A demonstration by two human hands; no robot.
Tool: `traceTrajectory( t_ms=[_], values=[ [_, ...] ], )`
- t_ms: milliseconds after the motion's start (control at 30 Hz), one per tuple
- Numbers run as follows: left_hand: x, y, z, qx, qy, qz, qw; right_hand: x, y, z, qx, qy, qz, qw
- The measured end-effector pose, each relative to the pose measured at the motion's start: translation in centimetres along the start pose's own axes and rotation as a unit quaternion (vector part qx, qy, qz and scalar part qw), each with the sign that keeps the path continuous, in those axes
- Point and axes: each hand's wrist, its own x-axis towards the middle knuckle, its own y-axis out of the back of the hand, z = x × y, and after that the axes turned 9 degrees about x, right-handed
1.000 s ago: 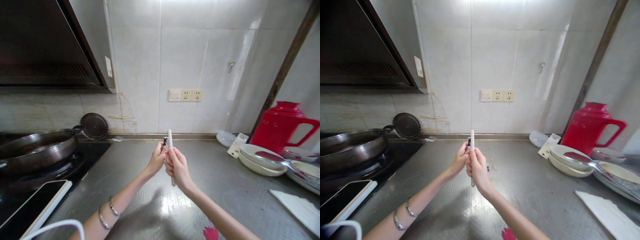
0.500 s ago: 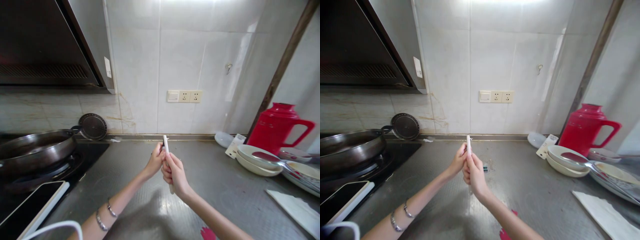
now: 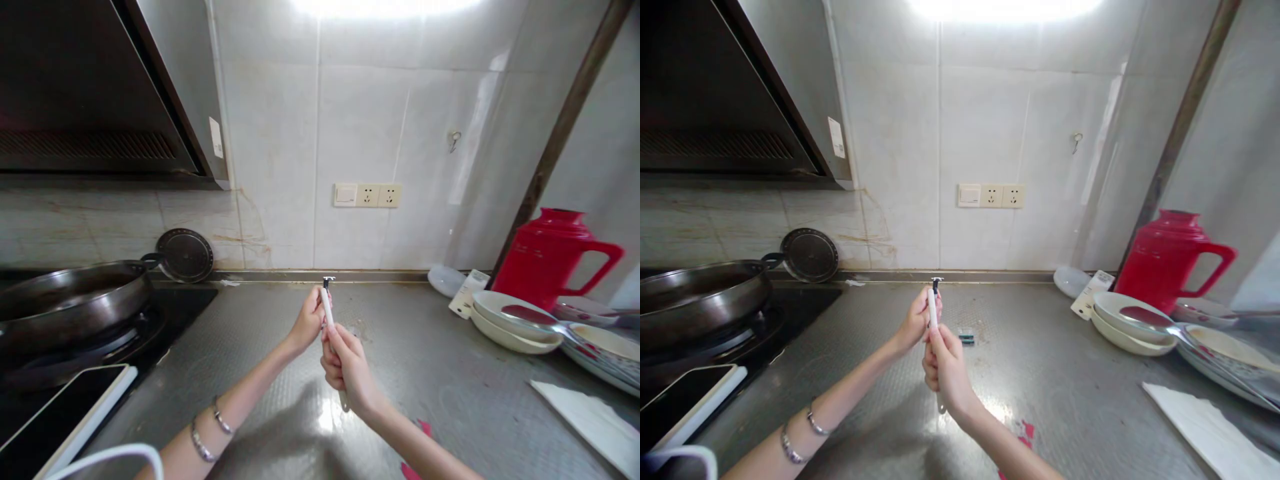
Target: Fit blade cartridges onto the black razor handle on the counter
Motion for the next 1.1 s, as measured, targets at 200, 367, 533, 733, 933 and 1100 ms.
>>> traceTrajectory(
  t_ms=[200, 367, 533, 733, 933, 1100],
  values=[
    [-0.2, -0.2, 0.4, 0.017, -0.014, 0.006, 1.0, 1.2, -0.3, -1.5, 0.018, 0.036, -0.005, 0.999],
    [0.0, -0.1, -0.3, 0.022, -0.008, 0.007, 1.0, 0.9, -0.5, -1.2, 0.024, 0.009, 0.0, 1.0],
    [0.0, 0.0, -0.2, 0.016, 0.001, -0.005, 1.0, 0.8, -0.6, -1.7, 0.031, 0.014, -0.004, 0.999],
    [0.0, -0.1, 0.0, 0.001, 0.001, 0.008, 1.0, 0.8, -0.8, -1.5, 0.033, 0.004, -0.001, 0.999],
    [0.0, -0.1, 0.1, 0.001, 0.008, -0.008, 1.0, 0.9, -0.7, -2.4, 0.021, 0.023, -0.019, 0.999],
    [-0.2, -0.1, 0.5, -0.021, -0.009, -0.006, 1.0, 1.1, -0.6, -2.1, 0.027, 0.011, -0.011, 1.0]
  ],
)
